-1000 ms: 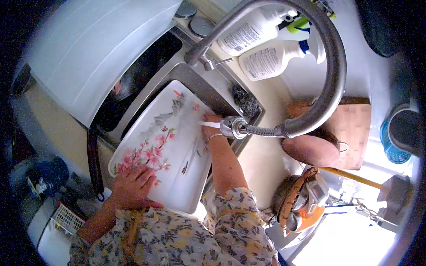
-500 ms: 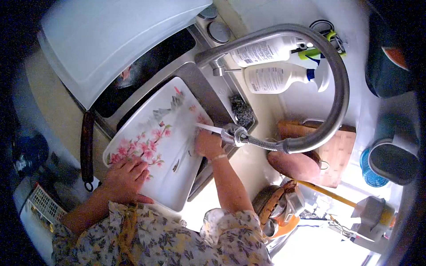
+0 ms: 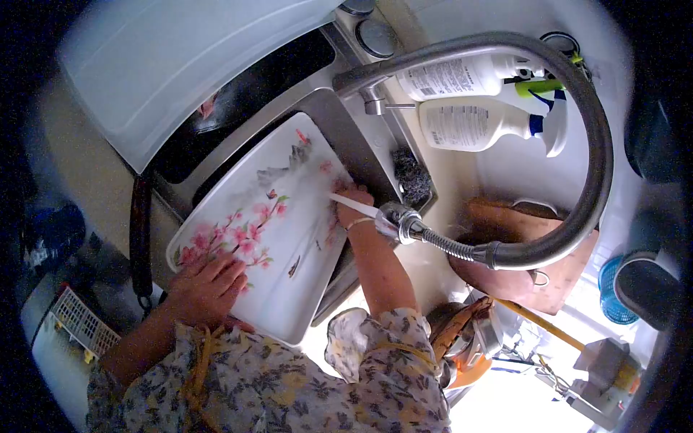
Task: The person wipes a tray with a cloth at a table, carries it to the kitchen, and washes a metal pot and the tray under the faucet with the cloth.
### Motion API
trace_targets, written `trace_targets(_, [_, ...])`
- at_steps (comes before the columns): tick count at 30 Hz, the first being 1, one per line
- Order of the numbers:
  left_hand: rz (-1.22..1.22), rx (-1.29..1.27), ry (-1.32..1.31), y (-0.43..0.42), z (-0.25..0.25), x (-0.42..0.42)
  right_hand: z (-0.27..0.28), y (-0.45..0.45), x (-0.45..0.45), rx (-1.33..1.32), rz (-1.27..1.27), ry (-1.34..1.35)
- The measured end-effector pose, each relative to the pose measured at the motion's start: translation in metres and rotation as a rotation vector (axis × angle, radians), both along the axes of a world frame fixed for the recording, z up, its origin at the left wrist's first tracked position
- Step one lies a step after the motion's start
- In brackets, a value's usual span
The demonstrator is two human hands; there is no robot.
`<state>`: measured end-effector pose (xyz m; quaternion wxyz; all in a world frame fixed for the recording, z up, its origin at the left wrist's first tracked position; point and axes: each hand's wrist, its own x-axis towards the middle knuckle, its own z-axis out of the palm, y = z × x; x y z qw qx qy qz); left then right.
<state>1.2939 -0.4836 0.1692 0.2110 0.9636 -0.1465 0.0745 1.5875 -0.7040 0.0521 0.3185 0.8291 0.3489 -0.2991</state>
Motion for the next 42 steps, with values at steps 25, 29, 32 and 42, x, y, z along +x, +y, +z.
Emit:
trace_targets(25, [-0.042,0.011,0.172,0.003,0.027,0.014,-0.035,0.006,-0.028,0.632,-0.299,-0.5])
trace_targets(29, [-0.04,-0.026,0.105,0.002,0.028,0.015,-0.052,0.011,-0.038,1.035,-0.526,-0.371])
trace_targets(32, [-0.056,0.004,0.106,-0.001,0.03,0.015,0.028,0.045,-0.093,1.332,-0.687,0.098])
trace_targets(42, [-0.048,-0.011,0.034,0.0,0.024,0.008,0.041,0.111,-0.107,1.542,-0.01,0.614])
